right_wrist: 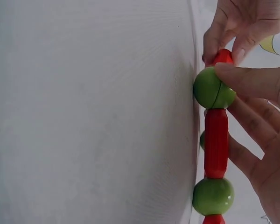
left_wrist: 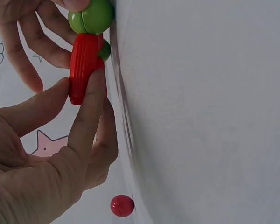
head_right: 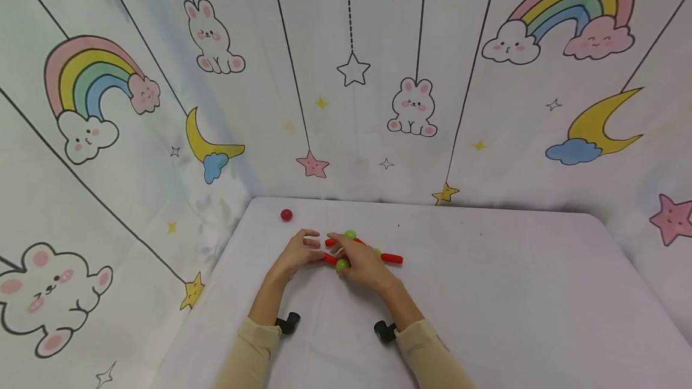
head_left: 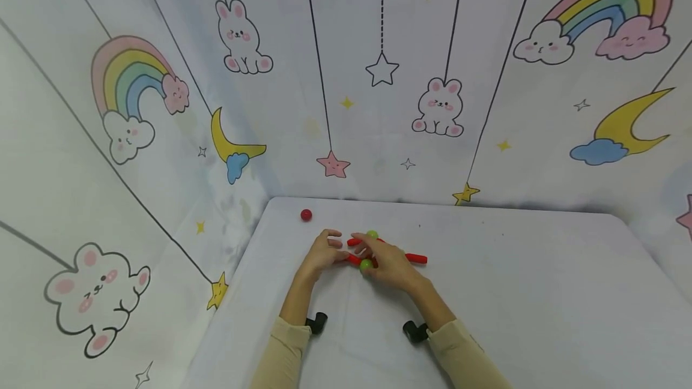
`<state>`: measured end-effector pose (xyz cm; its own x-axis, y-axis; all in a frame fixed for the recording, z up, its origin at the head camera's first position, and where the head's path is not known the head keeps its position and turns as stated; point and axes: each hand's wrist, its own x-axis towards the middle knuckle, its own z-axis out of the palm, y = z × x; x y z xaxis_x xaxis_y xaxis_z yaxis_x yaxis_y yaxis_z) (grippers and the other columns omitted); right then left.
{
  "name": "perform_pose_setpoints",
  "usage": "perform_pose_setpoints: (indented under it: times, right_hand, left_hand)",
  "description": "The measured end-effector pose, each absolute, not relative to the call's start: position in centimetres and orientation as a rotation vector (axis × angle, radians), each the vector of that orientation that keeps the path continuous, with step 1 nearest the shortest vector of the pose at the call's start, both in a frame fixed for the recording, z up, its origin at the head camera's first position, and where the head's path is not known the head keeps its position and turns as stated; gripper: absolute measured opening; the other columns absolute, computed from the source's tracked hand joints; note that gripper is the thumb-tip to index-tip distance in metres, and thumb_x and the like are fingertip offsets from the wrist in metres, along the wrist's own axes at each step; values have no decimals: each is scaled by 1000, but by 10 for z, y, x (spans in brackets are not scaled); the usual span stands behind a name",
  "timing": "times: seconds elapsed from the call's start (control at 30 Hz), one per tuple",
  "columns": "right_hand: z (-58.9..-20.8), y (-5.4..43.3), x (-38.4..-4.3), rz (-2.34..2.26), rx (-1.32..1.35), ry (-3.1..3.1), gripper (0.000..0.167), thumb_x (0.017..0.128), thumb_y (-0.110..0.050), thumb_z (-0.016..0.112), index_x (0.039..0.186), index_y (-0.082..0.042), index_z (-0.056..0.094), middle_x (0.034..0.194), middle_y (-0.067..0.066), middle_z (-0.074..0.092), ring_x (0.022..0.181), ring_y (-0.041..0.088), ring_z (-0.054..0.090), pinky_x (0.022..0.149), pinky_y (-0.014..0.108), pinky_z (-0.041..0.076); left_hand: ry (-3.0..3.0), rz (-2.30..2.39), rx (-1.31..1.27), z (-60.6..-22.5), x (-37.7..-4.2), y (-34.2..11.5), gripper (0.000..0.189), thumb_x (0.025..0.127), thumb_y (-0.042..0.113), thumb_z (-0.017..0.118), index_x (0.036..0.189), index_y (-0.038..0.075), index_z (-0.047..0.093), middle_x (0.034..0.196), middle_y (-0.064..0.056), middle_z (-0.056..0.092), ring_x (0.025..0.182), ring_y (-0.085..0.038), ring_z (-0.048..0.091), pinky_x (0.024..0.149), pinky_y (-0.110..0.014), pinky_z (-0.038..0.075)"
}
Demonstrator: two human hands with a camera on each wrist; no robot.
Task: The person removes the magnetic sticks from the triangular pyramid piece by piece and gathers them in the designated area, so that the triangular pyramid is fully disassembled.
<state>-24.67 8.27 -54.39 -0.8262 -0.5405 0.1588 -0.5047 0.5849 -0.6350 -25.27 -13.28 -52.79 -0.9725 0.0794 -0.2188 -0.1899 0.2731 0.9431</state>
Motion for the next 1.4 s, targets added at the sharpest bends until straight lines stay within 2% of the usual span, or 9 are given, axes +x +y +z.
perform_pose_setpoints:
  times: [0.23,0.33,0.6,0.8,0.93,1.13,1.27,1.4]
  right_hand:
    - [-543,82,-246,-1096,-917,2757,86,84,-4,87,157,-21,45,120,-3,71,110,15,68,98,42,56]
    - [-542,81,-245,-1104,-890,2757,86,84,-4,87,157,-24,45,120,-3,70,110,15,67,97,40,56]
    - [-543,83,-245,-1144,-876,2769,85,83,-6,87,156,-21,46,119,-3,70,106,13,67,89,37,57]
    - [-543,84,-247,-1129,-898,2790,84,83,-5,87,155,-22,48,110,-4,66,98,16,64,84,34,56]
    - [-543,86,-248,-1150,-874,2755,87,82,-3,87,156,-23,47,114,0,64,100,16,64,85,36,58]
    - [-545,87,-248,-1165,-872,2730,87,81,-4,89,156,-23,47,126,5,63,104,12,66,90,37,58]
    - [-545,88,-249,-1170,-885,2726,87,81,-4,89,155,-22,48,126,6,63,104,14,67,91,39,58]
    - [-545,88,-249,-1165,-887,2730,87,80,-4,90,155,-20,48,123,4,63,103,16,67,89,39,58]
  left_hand:
    - [2318,1794,-106,-529,-254,-134,67,85,-5,79,145,-2,50,130,-27,60,101,-31,66,85,-37,60]
    - [2318,1800,-107,-529,-254,-135,67,84,-5,79,145,-1,51,130,-27,60,98,-29,67,84,-36,60]
    - [2309,1817,-107,-533,-257,-137,68,83,-6,81,145,0,52,131,-28,60,102,-30,66,82,-35,60]
    - [2343,1851,-144,-532,-261,-142,66,83,-8,78,144,-1,53,130,-28,59,98,-28,66,78,-31,59]
    - [2390,1919,-252,-528,-261,-155,63,86,-9,76,144,0,54,131,-28,59,96,-30,67,80,-33,61]
    - [2340,1994,-283,-524,-262,-175,64,90,-5,76,148,1,50,138,-30,54,101,-32,69,90,-37,60]
    - [2333,2034,-311,-523,-265,-186,65,89,-7,76,149,-1,49,139,-31,52,99,-32,70,90,-38,60]
    - [2360,2024,-357,-526,-269,-195,65,89,-8,75,148,-2,49,139,-31,52,99,-31,70,88,-34,60]
